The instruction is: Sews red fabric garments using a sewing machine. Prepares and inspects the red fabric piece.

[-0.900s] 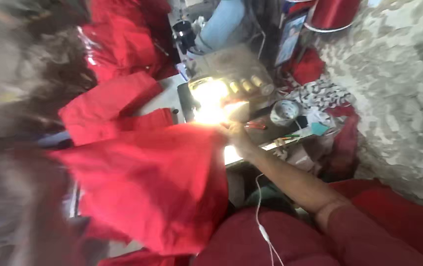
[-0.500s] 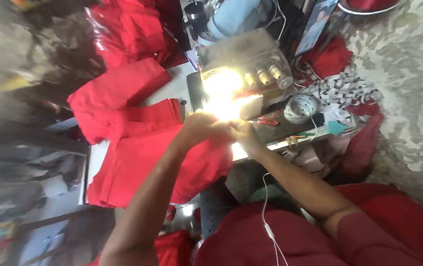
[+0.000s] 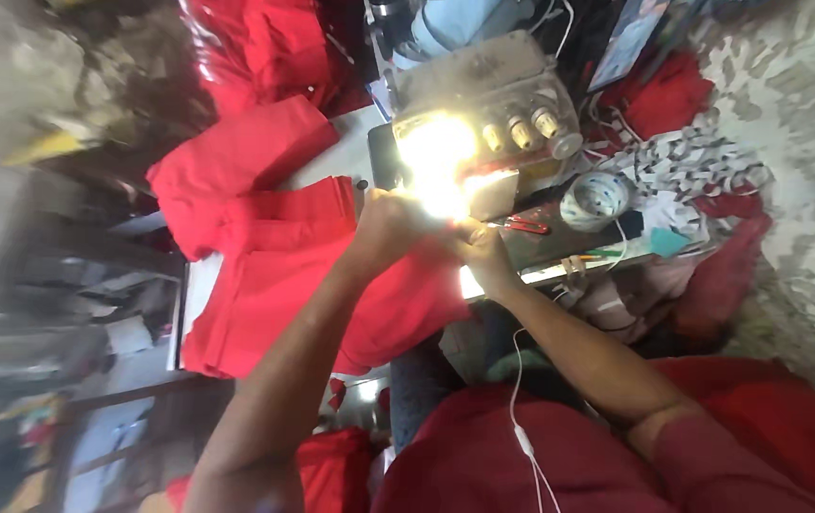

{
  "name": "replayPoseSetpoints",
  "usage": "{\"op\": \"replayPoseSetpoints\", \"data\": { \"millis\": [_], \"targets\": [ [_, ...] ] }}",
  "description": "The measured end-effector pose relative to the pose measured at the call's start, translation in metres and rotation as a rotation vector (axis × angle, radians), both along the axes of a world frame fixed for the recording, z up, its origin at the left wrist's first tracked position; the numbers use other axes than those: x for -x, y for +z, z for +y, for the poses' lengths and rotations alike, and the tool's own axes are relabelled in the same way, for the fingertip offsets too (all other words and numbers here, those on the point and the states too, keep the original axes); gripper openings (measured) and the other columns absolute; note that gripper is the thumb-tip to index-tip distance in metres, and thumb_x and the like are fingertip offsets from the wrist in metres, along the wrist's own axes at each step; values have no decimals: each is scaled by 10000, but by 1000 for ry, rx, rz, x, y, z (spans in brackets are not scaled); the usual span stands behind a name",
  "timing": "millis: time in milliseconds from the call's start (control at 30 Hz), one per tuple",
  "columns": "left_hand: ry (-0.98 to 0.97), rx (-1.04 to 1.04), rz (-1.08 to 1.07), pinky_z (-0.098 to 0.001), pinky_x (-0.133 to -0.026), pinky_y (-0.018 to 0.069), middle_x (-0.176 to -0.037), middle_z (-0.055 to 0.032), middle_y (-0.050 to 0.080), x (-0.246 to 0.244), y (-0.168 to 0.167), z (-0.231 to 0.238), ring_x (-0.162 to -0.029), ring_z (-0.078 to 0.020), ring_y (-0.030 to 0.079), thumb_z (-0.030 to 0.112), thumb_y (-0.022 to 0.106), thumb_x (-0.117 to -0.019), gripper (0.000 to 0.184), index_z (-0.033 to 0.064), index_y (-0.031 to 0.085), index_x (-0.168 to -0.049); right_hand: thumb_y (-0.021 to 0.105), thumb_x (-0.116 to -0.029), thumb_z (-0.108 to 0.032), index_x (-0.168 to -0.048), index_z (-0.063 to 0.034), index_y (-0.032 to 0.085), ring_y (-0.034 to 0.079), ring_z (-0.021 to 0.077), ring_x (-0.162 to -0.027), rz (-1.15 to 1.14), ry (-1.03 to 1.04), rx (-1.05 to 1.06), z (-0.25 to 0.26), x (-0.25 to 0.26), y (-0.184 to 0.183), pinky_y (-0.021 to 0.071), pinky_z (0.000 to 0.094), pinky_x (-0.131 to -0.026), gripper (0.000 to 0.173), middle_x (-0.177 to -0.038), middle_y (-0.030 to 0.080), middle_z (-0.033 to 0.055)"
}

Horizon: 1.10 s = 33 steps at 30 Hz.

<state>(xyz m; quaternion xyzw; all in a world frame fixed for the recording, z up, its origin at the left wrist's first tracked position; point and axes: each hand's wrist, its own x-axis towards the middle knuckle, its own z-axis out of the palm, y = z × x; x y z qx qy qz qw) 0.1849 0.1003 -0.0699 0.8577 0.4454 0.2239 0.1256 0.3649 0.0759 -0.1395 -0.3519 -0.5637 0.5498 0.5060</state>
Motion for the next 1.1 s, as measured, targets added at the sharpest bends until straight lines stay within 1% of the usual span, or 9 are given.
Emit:
{"op": "replayPoseSetpoints", "data": {
  "millis": [67, 167, 267, 400, 533, 767, 933, 1000, 1100],
  "targets": [
    [-46, -82, 52, -552, -827, 471, -764, -146, 687, 0, 1, -7, -775, -312, 671, 170, 672, -959, 229, -7, 722, -823, 650, -980, -97, -1046, 10, 656, 656, 8, -847, -50, 78, -6, -9, -7, -10, 563, 220, -807, 126, -919, 694, 14],
    [-65, -118, 83, -540, -927, 453, -822, -128, 707, 3, -3, -21, -877, -305, 685, 171, 622, -995, 227, 18, 725, -863, 620, -996, -91, -1030, 19, 681, 642, 17, -826, -151, 186, 25, -25, -20, -30, 550, 222, -787, 130, -910, 688, 29],
    [-64, -117, 77, -525, -983, 461, -875, -131, 732, 3, -3, -30, -940, -303, 703, 166, 601, -1013, 238, 14, 739, -893, 564, -1051, -164, -1098, -39, 692, 645, 36, -780, -150, 299, 164, -40, -31, -34, 556, 229, -712, 185, -922, 698, 17],
    [-40, -22, -68, -423, -899, 509, -902, -129, 716, 0, 4, -33, -911, -247, 683, 112, 611, -997, 177, 0, 744, -963, 575, -1054, -207, -1072, -71, 714, 592, 17, -685, -178, 253, 184, -54, -31, -29, 502, 197, -610, 195, -858, 683, -4],
    [107, 159, -224, -285, -885, 542, -969, -127, 717, -2, 18, -34, -917, -119, 681, 73, 628, -988, 147, -43, 714, -1013, 630, -1016, -138, -1061, -42, 713, 640, 22, -767, -174, 151, 59, -57, -30, -24, 554, 215, -714, 136, -901, 700, 12],
    [195, 208, -369, -170, -751, 509, -872, -24, 687, -1, 8, -26, -781, 16, 616, 77, 630, -992, 121, -17, 704, -974, 656, -1002, -141, -982, -36, 702, 624, 22, -695, -156, 56, 44, -58, -26, -26, 535, 197, -657, 117, -810, 679, 5],
    [191, 213, -480, -158, -721, 516, -851, -9, 667, -6, 1, -23, -752, 18, 609, 53, 652, -968, 80, -21, 681, -966, 638, -1007, -108, -1033, -8, 706, 626, -7, -740, -183, 69, 17, -53, -29, -24, 537, 179, -716, 123, -863, 697, 6],
    [189, 175, -471, -169, -733, 517, -887, -45, 671, -9, -1, -21, -769, 0, 611, 54, 667, -957, 104, -45, 687, -983, 623, -1012, -90, -1124, 15, 687, 625, 2, -759, -160, 98, 3, -49, -28, -27, 544, 194, -741, 166, -924, 705, 31],
    [169, 107, -456, -161, -766, 515, -924, -72, 667, -12, -2, -18, -810, -12, 615, 50, 672, -951, 115, -57, 696, -986, 620, -1007, -77, -1125, 23, 669, 625, -5, -756, -58, 126, 9, -39, -20, -30, 550, 194, -719, 162, -919, 697, 17]
  ]
}}
